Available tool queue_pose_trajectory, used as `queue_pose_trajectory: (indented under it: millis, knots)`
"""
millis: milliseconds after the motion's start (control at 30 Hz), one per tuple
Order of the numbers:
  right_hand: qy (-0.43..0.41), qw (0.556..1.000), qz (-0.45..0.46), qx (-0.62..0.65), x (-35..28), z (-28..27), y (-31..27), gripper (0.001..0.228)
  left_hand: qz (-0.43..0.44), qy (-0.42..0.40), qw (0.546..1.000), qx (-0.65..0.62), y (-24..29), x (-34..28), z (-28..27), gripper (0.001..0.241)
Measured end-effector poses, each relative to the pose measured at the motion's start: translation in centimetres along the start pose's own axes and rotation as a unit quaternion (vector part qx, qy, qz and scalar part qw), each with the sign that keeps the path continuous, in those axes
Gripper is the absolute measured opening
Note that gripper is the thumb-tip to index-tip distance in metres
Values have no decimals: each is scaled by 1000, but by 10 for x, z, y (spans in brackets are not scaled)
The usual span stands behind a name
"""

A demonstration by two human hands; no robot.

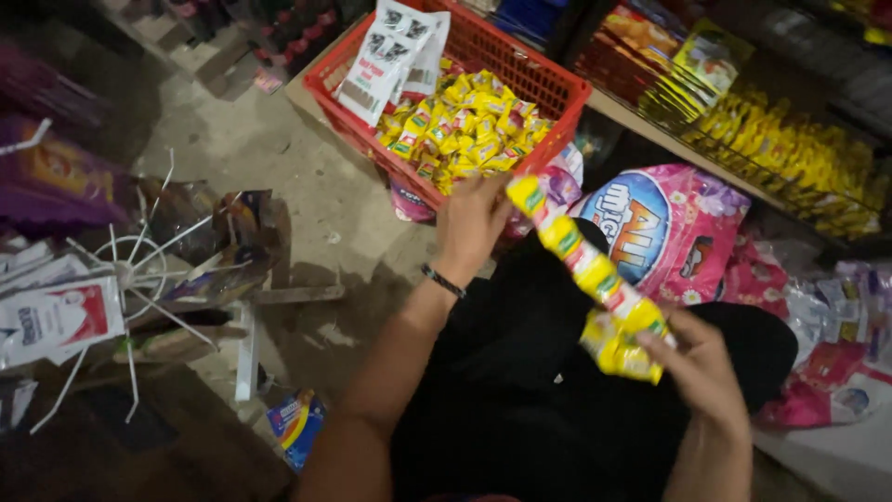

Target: Sorting and arranging food seasoning packets from a basket onto retail shelves.

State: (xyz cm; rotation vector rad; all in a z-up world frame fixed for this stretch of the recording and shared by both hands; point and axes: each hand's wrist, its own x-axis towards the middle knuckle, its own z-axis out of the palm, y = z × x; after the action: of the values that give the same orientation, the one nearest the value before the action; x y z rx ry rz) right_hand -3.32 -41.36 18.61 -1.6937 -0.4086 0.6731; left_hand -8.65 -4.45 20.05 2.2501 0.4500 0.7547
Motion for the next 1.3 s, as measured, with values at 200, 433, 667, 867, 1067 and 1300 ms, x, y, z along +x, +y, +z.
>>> queue_pose_trajectory:
  millis: [200,433,667,867,1067,1300]
  knots:
    - [131,988,-34,-77,34,-31,-37,28,109,54,986,-115,38,47,4,26]
    - [92,986,-79,-116,89,-53,-66,30,103,-50,950,-290,53,103,22,22]
    - [35,983,-51,-174,121,-108,-46,32,158,-205,917,-303,116,155,78,34]
    - [40,963,-211,-161,108,-99,-128,56,292,-273,883,-245,220,147,120,27]
    - [177,974,-142,-23,127,-131,-124,35,267,-292,883,-252,255,153,157,30]
    - [184,969,-140,92,112,-146,-143,27,268,-445,737,-433,219,174,172,76]
